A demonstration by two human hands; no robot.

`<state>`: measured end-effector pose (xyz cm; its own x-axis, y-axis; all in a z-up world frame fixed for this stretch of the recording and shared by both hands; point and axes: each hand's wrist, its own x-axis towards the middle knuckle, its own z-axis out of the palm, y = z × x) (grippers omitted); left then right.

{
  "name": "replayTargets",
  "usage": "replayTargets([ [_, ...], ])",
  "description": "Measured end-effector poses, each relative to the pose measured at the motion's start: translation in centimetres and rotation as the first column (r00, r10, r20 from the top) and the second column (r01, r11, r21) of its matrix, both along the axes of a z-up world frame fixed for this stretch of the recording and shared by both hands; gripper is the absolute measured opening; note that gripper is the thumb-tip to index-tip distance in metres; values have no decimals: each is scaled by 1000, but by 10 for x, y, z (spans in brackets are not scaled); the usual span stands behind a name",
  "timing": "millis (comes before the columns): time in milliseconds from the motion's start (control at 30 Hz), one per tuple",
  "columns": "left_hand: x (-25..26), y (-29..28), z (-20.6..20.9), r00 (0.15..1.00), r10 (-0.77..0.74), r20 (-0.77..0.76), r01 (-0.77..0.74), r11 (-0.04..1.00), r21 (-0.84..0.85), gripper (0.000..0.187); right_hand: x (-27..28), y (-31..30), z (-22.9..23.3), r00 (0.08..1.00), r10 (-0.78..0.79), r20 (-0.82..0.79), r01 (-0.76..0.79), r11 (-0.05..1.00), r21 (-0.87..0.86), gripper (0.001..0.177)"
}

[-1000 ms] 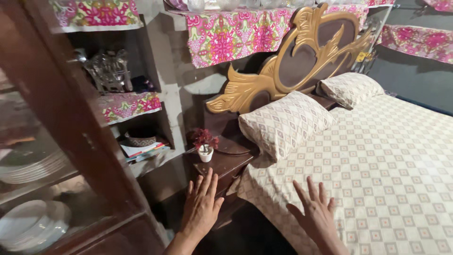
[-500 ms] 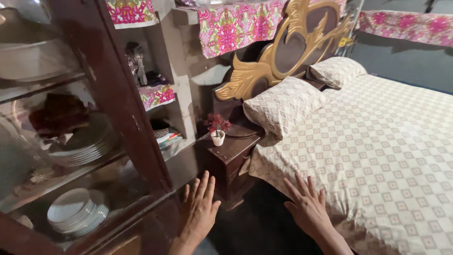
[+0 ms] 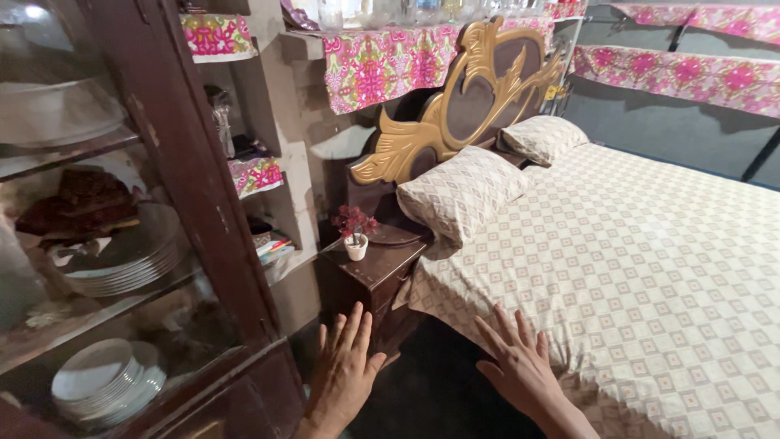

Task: The person puts a pillow into a pillowcase by hand and places it on a bed next to other pillows before picking up a decorative item.

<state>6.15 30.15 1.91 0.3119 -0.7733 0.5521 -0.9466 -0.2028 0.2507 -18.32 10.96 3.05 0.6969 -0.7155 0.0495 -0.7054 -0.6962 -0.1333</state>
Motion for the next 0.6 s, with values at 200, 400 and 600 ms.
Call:
replayTargets([
  [200, -16, -12, 1, 997, -74, 11, 74, 997, 3, 73, -23, -2, -6, 999, -9, 38, 8, 1000, 12, 86],
  [400, -23, -18, 3, 993, -100, 56, 103, 994, -41, 74, -32, -1, -3, 997, -71, 16, 70, 997, 32, 86],
  [600, -26, -17, 10, 996, -90, 29, 89, 996, 29, 72, -35, 1, -8, 995, -92, 29, 91, 995, 30, 86],
])
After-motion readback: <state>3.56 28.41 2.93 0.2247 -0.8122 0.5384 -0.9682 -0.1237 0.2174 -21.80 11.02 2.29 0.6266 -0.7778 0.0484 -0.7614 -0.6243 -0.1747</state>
